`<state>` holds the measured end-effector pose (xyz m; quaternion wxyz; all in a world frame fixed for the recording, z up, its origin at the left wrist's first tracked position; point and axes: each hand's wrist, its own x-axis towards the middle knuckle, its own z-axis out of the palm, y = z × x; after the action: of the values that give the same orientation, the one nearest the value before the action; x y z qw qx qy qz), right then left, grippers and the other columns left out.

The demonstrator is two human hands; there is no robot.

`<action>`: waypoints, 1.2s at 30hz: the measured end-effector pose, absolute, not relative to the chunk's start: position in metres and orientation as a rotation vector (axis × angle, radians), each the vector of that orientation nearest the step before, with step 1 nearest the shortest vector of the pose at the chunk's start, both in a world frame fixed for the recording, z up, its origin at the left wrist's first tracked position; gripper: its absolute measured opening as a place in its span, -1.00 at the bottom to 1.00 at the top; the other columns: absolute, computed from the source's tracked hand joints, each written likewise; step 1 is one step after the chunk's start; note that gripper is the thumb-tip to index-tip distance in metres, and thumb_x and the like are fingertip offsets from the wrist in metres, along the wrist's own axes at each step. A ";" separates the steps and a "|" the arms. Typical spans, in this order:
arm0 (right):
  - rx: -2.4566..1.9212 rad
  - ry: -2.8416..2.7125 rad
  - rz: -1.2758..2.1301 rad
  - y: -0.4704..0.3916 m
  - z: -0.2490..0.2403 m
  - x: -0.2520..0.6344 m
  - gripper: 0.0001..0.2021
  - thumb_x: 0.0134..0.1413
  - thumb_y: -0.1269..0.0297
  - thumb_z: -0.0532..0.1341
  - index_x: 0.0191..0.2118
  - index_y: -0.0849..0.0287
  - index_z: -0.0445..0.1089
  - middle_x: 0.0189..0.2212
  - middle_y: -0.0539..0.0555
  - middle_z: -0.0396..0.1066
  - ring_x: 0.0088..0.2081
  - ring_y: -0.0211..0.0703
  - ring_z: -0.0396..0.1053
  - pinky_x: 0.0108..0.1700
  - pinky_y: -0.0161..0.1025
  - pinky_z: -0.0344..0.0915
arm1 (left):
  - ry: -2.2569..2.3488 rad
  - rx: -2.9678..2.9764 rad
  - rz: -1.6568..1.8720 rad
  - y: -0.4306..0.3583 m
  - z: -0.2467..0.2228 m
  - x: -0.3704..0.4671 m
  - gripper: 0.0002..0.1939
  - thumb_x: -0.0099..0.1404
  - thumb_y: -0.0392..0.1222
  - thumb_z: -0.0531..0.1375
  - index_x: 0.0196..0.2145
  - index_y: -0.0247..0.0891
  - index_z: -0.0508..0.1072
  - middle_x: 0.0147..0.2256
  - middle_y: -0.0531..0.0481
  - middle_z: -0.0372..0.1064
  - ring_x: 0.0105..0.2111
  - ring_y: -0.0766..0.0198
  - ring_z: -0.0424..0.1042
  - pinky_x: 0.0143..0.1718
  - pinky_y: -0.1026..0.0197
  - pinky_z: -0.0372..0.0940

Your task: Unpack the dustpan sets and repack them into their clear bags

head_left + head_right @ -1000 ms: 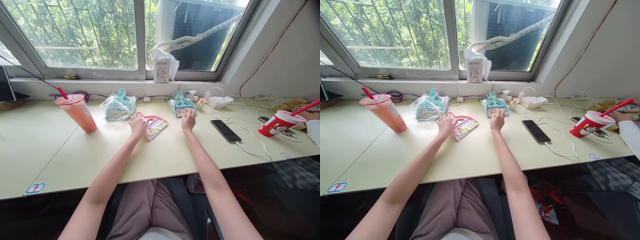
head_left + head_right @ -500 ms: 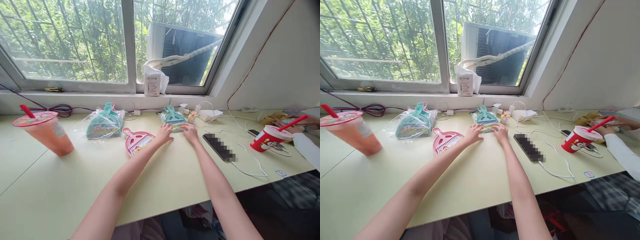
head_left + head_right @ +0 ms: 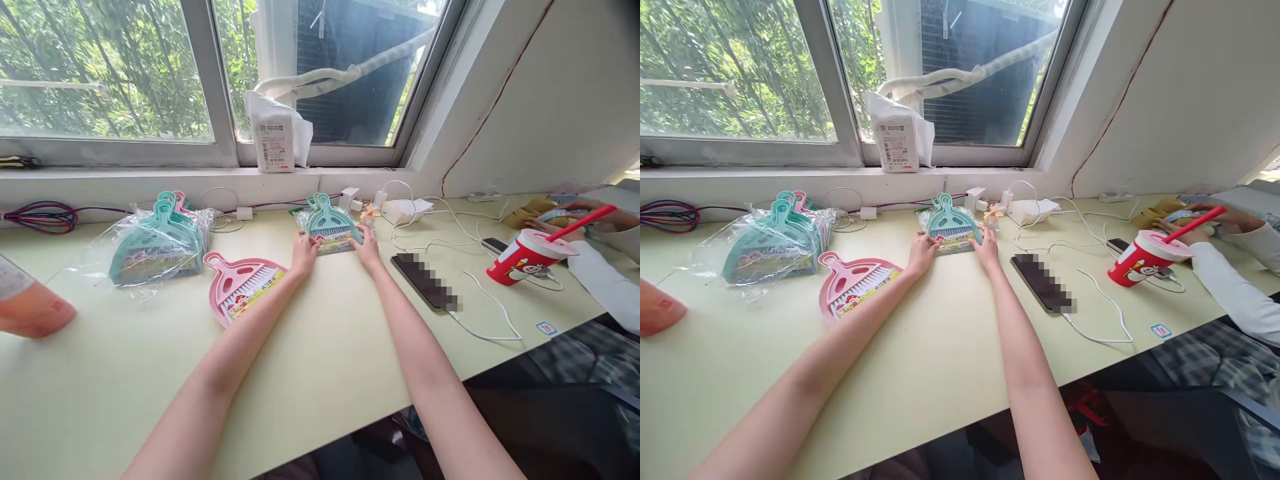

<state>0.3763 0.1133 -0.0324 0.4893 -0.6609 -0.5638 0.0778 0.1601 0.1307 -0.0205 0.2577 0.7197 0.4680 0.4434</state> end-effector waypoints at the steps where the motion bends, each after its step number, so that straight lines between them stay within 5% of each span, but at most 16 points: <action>1: -1.589 -1.318 0.253 0.114 -0.033 0.378 -0.50 0.02 0.30 0.27 0.12 0.15 0.27 0.09 0.23 0.36 0.02 -0.05 0.40 0.11 -0.05 0.29 | 1.281 1.940 1.198 0.132 -0.021 0.159 -0.93 0.27 -0.32 0.16 -0.38 -0.25 0.34 -0.02 -0.20 0.17 0.13 0.03 0.22 0.16 0.02 0.12; 8: -1.653 -1.210 0.375 0.121 -0.039 0.385 -0.40 -0.09 0.24 0.36 0.14 0.09 0.29 -0.04 0.16 0.51 -0.05 -0.05 0.47 0.08 0.01 0.32 | 1.354 1.914 1.251 0.136 -0.018 0.158 -0.61 0.20 -0.37 0.21 -0.03 -0.22 0.24 -0.06 -0.17 0.20 -0.07 0.08 0.34 0.00 0.06 0.22; 19: -1.790 -0.961 0.371 0.131 -0.032 0.378 -0.59 -0.22 0.23 0.40 -0.13 0.07 0.48 -0.19 0.09 0.58 -0.14 -0.02 0.50 -0.04 -0.07 0.35 | 1.432 1.753 1.250 0.138 -0.011 0.157 -0.84 0.20 -0.38 0.15 -0.27 -0.18 0.39 -0.14 -0.12 0.29 -0.18 0.09 0.42 -0.04 0.03 0.24; 26: -1.863 -0.973 0.371 0.130 -0.030 0.376 -0.62 -0.14 0.22 0.35 -0.09 0.03 0.47 -0.13 0.08 0.56 -0.09 0.01 0.48 -0.03 -0.06 0.33 | 1.164 2.392 1.254 0.123 -0.009 0.169 -0.68 0.20 -0.51 0.05 -0.19 -0.19 0.43 0.15 -0.23 0.19 0.26 -0.12 0.02 0.23 -0.18 -0.05; 30: -1.873 -1.020 0.344 0.127 -0.029 0.374 -0.62 -0.08 0.19 0.31 -0.05 0.04 0.44 -0.09 0.10 0.54 -0.07 0.01 0.47 -0.01 -0.07 0.32 | 0.905 2.782 0.792 0.124 -0.012 0.175 -0.65 0.23 -0.52 -0.05 -0.20 -0.26 0.43 -0.04 -0.28 0.33 0.07 -0.03 0.25 0.09 -0.03 0.17; 36: -1.935 -1.197 -0.051 0.115 -0.019 0.352 -0.54 0.07 0.29 0.21 0.13 0.14 0.30 0.10 0.24 0.38 0.11 0.12 0.31 0.08 0.02 0.24 | 0.929 2.841 0.793 0.128 -0.018 0.175 -0.62 0.28 -0.49 -0.08 -0.10 -0.33 0.44 -0.05 -0.28 0.33 -0.01 0.02 0.28 0.04 0.05 0.24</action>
<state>0.3518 0.1146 -0.0186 0.4194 -0.7718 -0.4775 -0.0203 0.1749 0.1275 -0.0185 0.0245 0.9185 0.3002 0.2563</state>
